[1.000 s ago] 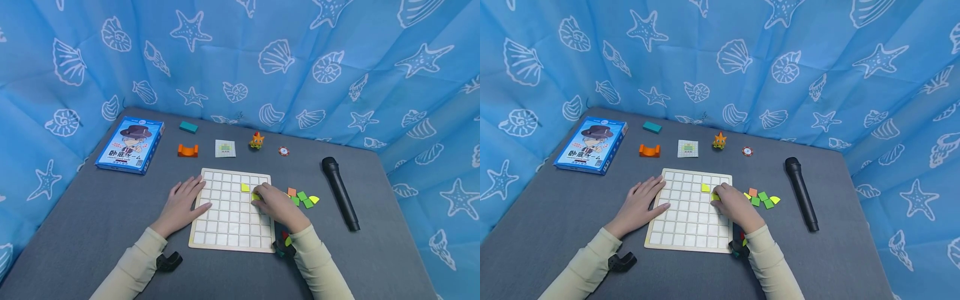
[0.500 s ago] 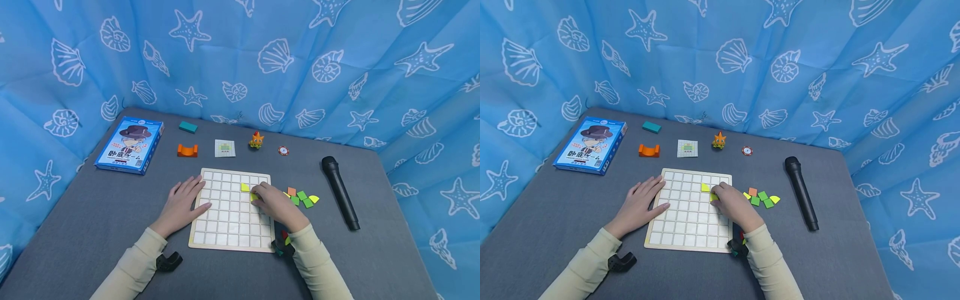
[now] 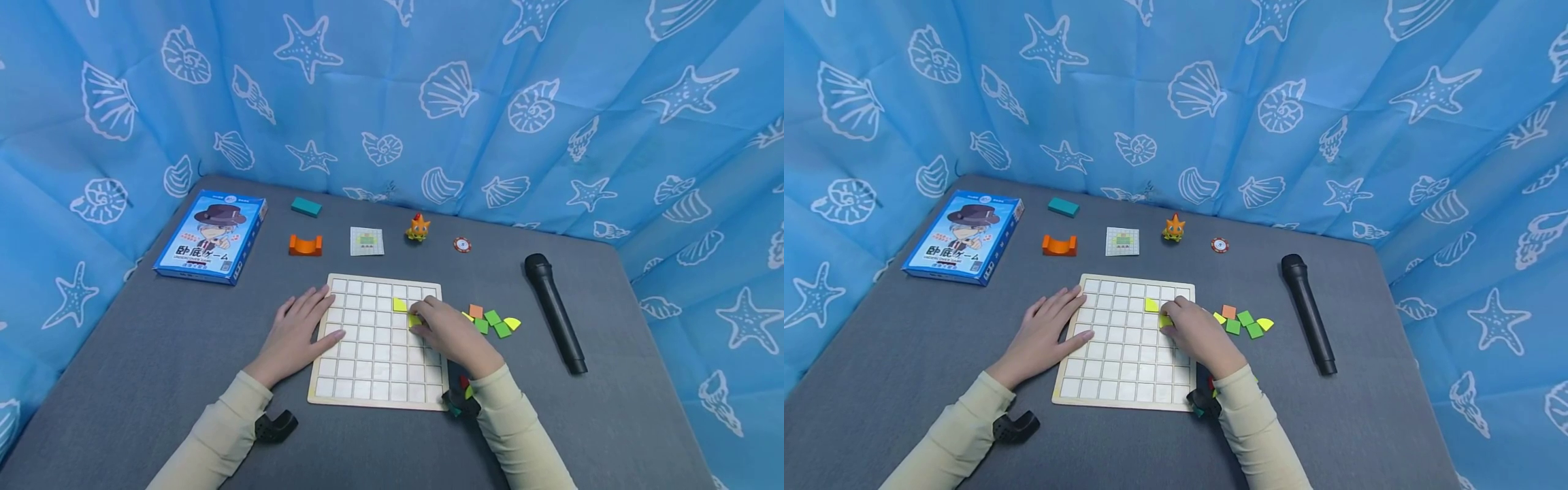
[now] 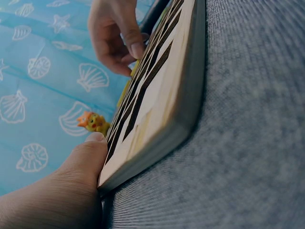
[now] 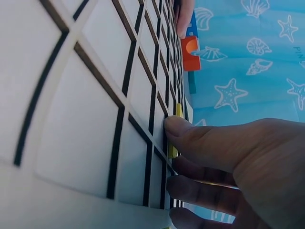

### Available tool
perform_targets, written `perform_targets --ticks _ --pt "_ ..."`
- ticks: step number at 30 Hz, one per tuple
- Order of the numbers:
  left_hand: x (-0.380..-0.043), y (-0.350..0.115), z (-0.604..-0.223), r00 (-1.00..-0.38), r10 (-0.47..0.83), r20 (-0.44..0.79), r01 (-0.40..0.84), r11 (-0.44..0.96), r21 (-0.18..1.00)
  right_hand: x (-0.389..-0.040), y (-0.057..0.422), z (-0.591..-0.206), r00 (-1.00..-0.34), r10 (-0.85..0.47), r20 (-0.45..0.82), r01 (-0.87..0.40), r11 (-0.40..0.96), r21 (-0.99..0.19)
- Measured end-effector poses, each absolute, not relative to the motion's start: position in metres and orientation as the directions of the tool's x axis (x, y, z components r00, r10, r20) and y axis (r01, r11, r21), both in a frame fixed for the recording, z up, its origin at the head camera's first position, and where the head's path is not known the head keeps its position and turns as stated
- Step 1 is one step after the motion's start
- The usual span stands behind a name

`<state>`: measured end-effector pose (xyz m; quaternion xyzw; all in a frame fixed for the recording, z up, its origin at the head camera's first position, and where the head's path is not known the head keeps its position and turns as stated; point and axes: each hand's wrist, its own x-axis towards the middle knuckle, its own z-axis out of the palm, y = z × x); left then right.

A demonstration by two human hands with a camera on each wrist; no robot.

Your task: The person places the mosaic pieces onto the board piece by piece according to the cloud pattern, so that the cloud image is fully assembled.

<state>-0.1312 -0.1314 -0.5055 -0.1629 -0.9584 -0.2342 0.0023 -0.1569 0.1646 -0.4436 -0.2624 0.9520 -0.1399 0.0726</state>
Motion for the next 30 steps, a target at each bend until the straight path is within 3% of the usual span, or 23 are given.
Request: perform_targets --ticks 8,17,30 --pt "-0.130 -0.131 -0.503 -0.947 0.311 0.074 0.310 0.835 0.455 -0.151 0.179 -0.430 -0.872 -0.484 -0.070 -0.442 0.841 -0.312" --pt "-0.131 -0.131 -0.504 -0.947 0.311 0.082 0.313 0.835 0.452 -0.142 0.229 -0.413 -0.915 -0.402 -0.018 -0.384 0.885 -0.265" --pt "-0.131 -0.131 -0.504 -0.946 0.313 0.083 0.316 0.840 0.441 -0.142 0.295 -0.424 -0.954 -0.299 -0.016 -0.288 0.932 -0.219"
